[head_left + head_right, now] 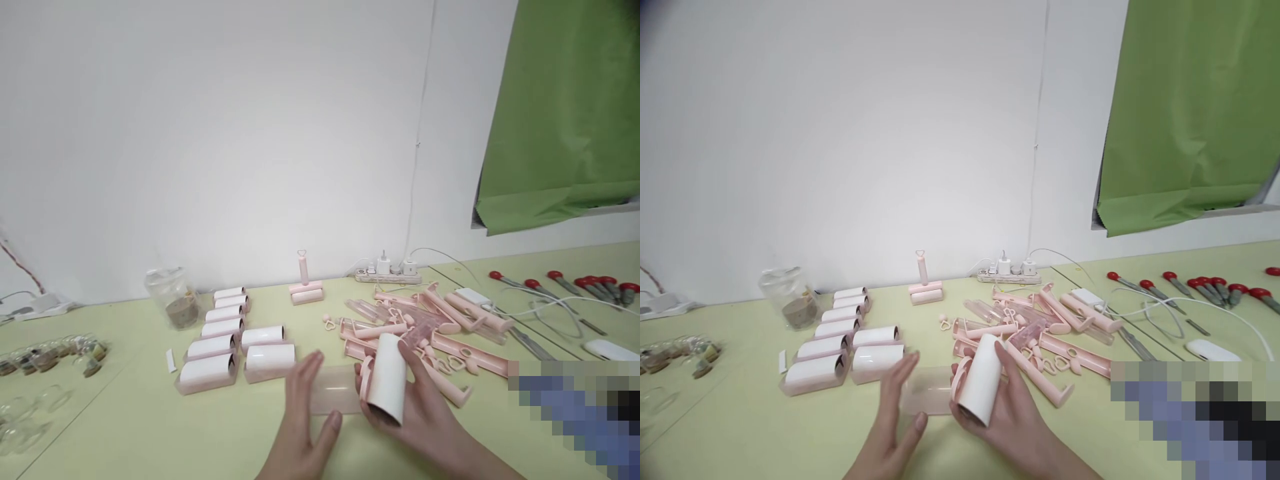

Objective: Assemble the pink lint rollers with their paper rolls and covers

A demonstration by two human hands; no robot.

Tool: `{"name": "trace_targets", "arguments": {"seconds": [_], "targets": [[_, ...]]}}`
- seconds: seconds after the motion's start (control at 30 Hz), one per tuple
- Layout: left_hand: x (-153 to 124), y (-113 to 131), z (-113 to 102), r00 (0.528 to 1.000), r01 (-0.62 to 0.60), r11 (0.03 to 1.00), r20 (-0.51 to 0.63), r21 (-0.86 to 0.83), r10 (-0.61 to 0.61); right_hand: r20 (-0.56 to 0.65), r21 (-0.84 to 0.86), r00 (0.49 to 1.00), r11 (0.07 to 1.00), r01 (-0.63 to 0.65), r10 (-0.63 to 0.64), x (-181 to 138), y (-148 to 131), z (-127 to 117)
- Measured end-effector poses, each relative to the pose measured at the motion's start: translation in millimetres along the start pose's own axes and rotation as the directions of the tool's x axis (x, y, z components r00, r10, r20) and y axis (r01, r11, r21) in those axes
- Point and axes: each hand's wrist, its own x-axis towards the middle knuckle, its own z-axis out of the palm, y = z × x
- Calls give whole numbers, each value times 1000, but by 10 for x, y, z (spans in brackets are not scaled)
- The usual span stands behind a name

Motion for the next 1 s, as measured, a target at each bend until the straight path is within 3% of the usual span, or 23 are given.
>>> {"name": "trace_targets", "arguments": {"seconds": [0.1, 0.2, 0.33, 0.43, 0.53, 0.67, 0.87, 1.0], "targets": [[17, 117, 145, 976, -96, 995, 191, -40, 102, -13, -107, 1000, 994, -26, 25, 6, 111, 2], [34, 128, 216, 975, -44, 990, 211, -134, 72, -43, -154, 999, 988, 17, -24, 1, 165, 17], [50, 121, 113, 974, 224, 911, 109, -348, -198, -62, -350, 995, 935, 47, -74, -15, 238, 4], [45, 132, 36, 938, 342, 840, 91, -422, -335, -52, -587, 999, 808, -45, 18, 13, 327, -87], [0, 144, 39, 944, 326, 860, 181, -394, -275, -84, -760, 993, 639, -117, 82, 60, 389, -203], [-64, 168, 60, 919, 347, 846, 327, -404, -221, -43, -913, 999, 406, -53, 33, 58, 382, -249], [-60, 182, 57, 926, 244, 865, 371, -439, -73, -28, -938, 993, 340, -65, 112, -66, 324, -87], [-80, 189, 87, 937, 242, 860, 338, -450, -87, -81, -943, 991, 313, -111, 108, -114, 304, -14]]}}
